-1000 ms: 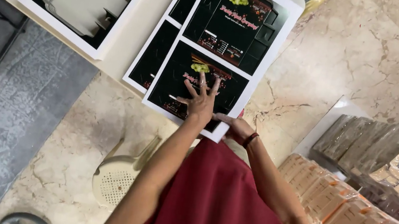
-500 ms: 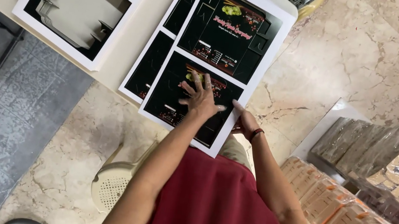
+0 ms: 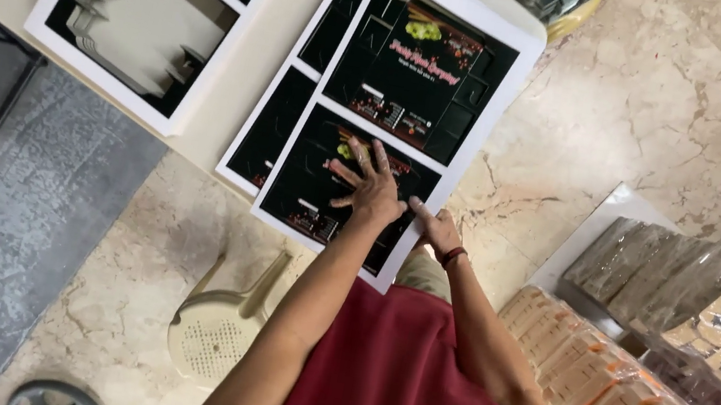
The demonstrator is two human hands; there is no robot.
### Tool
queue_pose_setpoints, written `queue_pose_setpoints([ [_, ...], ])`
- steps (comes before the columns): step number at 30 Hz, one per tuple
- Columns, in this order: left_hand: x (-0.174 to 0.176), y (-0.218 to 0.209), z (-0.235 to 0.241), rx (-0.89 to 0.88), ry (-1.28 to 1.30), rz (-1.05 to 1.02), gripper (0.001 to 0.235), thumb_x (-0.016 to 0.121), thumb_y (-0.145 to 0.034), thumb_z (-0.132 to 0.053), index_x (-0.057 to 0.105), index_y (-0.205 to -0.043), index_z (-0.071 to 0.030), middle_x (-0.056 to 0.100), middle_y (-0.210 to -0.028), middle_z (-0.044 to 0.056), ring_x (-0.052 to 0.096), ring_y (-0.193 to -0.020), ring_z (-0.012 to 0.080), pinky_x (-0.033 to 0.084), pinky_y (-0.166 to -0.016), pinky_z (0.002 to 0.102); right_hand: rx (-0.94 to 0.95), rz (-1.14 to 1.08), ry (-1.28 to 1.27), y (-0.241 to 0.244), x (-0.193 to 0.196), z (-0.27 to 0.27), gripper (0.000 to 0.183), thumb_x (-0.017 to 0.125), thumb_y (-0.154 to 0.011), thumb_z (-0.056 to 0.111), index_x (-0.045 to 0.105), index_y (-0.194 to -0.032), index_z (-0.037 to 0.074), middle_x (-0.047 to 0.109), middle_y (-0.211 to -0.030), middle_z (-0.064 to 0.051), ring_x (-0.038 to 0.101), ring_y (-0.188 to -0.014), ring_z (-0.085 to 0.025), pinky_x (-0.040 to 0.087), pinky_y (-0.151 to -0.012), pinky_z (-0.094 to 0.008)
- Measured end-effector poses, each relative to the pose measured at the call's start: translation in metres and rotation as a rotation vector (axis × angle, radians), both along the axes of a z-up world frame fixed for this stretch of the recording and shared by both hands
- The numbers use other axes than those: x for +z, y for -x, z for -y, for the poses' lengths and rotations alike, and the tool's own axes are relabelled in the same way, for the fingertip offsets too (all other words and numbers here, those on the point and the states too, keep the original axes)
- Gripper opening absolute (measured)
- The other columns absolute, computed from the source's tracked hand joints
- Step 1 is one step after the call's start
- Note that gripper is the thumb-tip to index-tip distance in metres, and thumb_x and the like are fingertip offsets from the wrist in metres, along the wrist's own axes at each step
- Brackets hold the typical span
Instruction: Folding flat printed cardboard sheets into boxes and stacking them on a work table.
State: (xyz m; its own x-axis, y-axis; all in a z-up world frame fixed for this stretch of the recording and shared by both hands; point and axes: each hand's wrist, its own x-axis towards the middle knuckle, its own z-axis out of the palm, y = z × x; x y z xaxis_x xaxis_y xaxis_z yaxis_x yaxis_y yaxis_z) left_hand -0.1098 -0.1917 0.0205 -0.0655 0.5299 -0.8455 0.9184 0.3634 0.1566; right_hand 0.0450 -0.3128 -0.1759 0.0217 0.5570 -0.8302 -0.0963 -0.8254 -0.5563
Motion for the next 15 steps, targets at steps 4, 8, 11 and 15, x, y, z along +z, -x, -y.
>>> queue_pose_setpoints([
  [4,0.013,0.0,0.0,-0.012,0.023,0.007,0.125,0.081,-0.088,-0.03,-0.018,-0.162,-0.012,-0.038,-0.161,0.025,-0.025,-0.141,0.0675,0.016,-0.09,0.097,0.123,-0.047,0.019,-0.004,0.084,-0.016,0.05,0.086,-0.082,0.045,0.074,-0.084,-0.003,0.071,-0.071,-0.019,0.073,-0.06,-0.031,0.065,-0.061,-0.043],
  [8,0.011,-0.008,0.002,-0.029,-0.024,-0.049,0.12,0.078,-0.091,-0.029,-0.016,-0.162,-0.012,-0.035,-0.161,0.026,-0.023,-0.14,0.0697,0.017,-0.087,0.098,0.277,0.033,-0.089,-0.001,0.071,-0.017,0.038,0.079,-0.088,0.037,0.077,-0.083,-0.001,0.072,-0.068,-0.021,0.073,-0.057,-0.03,0.062,-0.06,-0.04],
  [11,0.004,-0.017,-0.003,-0.049,-0.032,-0.074,0.116,0.077,-0.093,-0.026,-0.014,-0.163,-0.011,-0.033,-0.162,0.027,-0.021,-0.14,0.0706,0.019,-0.086,0.098,0.056,-0.083,-0.032,0.002,0.068,-0.009,0.037,0.082,-0.086,0.034,0.074,-0.084,-0.003,0.071,-0.069,-0.022,0.072,-0.053,-0.031,0.062,-0.05,-0.04],
  [15,-0.011,0.001,0.002,-0.07,-0.053,-0.043,0.111,0.074,-0.094,-0.024,-0.01,-0.164,-0.01,-0.031,-0.163,0.026,-0.015,-0.141,0.0712,0.026,-0.085,0.096,-0.04,-0.099,0.068,0.021,0.125,-0.023,0.056,0.084,-0.083,0.049,0.071,-0.092,-0.005,0.071,-0.075,-0.019,0.072,-0.059,-0.03,0.065,-0.052,-0.044],
])
